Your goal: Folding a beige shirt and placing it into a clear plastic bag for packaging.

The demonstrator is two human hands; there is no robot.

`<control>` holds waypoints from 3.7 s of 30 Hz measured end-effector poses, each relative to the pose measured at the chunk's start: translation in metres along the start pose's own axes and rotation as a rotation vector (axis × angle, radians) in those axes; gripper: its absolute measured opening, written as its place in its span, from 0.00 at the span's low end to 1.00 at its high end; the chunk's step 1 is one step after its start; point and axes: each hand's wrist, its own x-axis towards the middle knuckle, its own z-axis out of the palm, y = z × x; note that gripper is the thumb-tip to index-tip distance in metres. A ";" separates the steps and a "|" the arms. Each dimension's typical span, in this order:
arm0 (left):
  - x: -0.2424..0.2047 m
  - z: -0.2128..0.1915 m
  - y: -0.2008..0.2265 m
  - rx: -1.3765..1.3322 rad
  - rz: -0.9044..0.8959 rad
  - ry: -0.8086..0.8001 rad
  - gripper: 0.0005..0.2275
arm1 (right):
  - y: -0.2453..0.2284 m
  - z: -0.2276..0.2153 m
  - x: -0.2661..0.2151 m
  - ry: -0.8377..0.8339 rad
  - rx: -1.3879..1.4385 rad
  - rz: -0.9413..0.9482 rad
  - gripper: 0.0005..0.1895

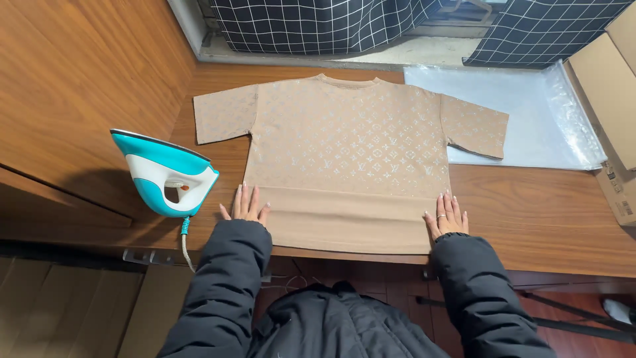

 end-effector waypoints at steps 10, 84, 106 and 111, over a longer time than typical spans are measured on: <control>0.005 0.072 0.118 -0.008 0.220 -0.032 0.24 | -0.105 -0.006 -0.001 0.252 -0.084 -0.212 0.28; -0.056 -0.052 0.170 -1.401 -0.062 -0.697 0.07 | -0.075 0.036 0.004 0.354 0.216 -0.164 0.21; -0.010 -0.064 -0.056 -1.237 -0.611 -0.171 0.15 | -0.081 0.015 -0.008 0.226 0.294 -0.131 0.19; -0.022 -0.126 0.003 -0.738 -0.549 -0.329 0.32 | -0.081 0.016 -0.008 0.236 0.294 -0.165 0.19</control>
